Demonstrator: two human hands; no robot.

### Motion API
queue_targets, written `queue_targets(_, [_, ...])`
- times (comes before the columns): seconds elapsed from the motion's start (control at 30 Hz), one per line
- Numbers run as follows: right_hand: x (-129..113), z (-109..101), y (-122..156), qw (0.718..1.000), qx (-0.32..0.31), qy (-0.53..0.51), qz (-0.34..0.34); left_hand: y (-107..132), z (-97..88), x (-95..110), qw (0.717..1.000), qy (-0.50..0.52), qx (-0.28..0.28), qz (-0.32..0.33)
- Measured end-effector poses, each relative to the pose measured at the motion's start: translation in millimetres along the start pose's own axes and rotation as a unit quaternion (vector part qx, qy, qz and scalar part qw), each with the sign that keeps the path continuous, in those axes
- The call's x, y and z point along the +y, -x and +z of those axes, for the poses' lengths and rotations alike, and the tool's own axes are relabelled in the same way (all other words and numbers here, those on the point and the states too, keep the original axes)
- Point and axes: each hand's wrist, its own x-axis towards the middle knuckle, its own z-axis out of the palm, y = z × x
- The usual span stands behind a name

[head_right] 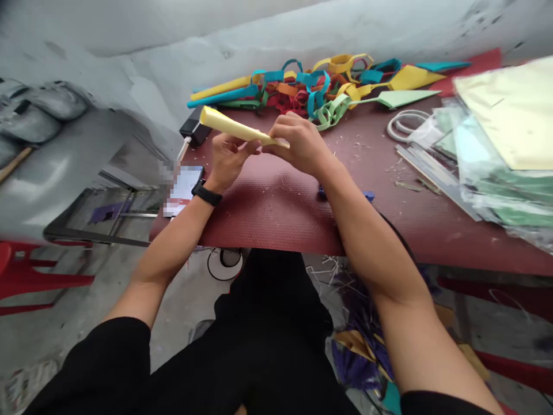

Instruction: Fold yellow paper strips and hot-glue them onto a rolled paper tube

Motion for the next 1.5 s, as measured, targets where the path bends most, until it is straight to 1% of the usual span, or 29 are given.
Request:
queue_targets(0.07, [0,3,-1,1.0,0.014,-0.003,0.01,1,0.7,3,0.999,0.016,0.03,0.002])
queue_targets(0.17, [1,6,-2,0.999,0.023,-0.015,0.02,-2,0.2,1,0.997,0.04,0.056,0.023])
queue_targets(0.23, [0,8,-2,0.999,0.017,-0.018,0.025,-3,0.5,-1,0.996,0.057,0.071,0.011])
queue_targets(0.3, [-2,9,-1,0.999,0.019,0.003,0.033,-3,2.1,-2,0.994,0.078,0.072,-0.031])
queue_targets(0.4, [-6,12,0,0.997,0.029,0.058,0.032,0,6.2,-1,0.987,0.105,0.046,-0.11])
queue_targets(0.47, [-9,13,0,0.996,0.027,0.085,0.01,0,8.8,1,0.982,0.121,0.039,-0.142])
queue_targets(0.53, [-9,15,-1,0.996,0.024,0.085,-0.019,0,10.2,3,0.977,0.136,0.049,-0.158])
queue_targets(0.63, [-6,17,-2,0.998,0.024,0.052,-0.038,-1,10.5,5,0.971,0.167,0.063,-0.162])
queue_targets(0.77, [-6,15,-2,0.999,0.031,0.034,-0.025,-3,8.8,2,0.966,0.195,0.064,-0.159])
queue_targets(0.87, [-8,15,0,0.999,0.024,0.034,-0.022,-4,6.9,-2,0.963,0.201,0.063,-0.17])
queue_targets(1.0, [-6,20,1,0.999,-0.002,0.024,-0.048,-6,6.2,-6,0.955,0.213,0.085,-0.186])
queue_targets(1.2, [-4,25,0,0.999,0.0,-0.003,-0.047,-8,3.3,-10,0.953,0.22,0.097,-0.182])
queue_targets(1.3, [-7,25,1,0.999,-0.001,-0.016,-0.041,-11,-0.2,-9,0.952,0.207,0.111,-0.196])
queue_targets(1.4, [-10,25,2,0.999,-0.001,-0.009,-0.051,-12,-2.3,-7,0.95,0.206,0.124,-0.201])
queue_targets(1.5, [-11,28,2,0.998,0.008,0.024,-0.065,-10,-2.2,-6,0.949,0.211,0.111,-0.208])
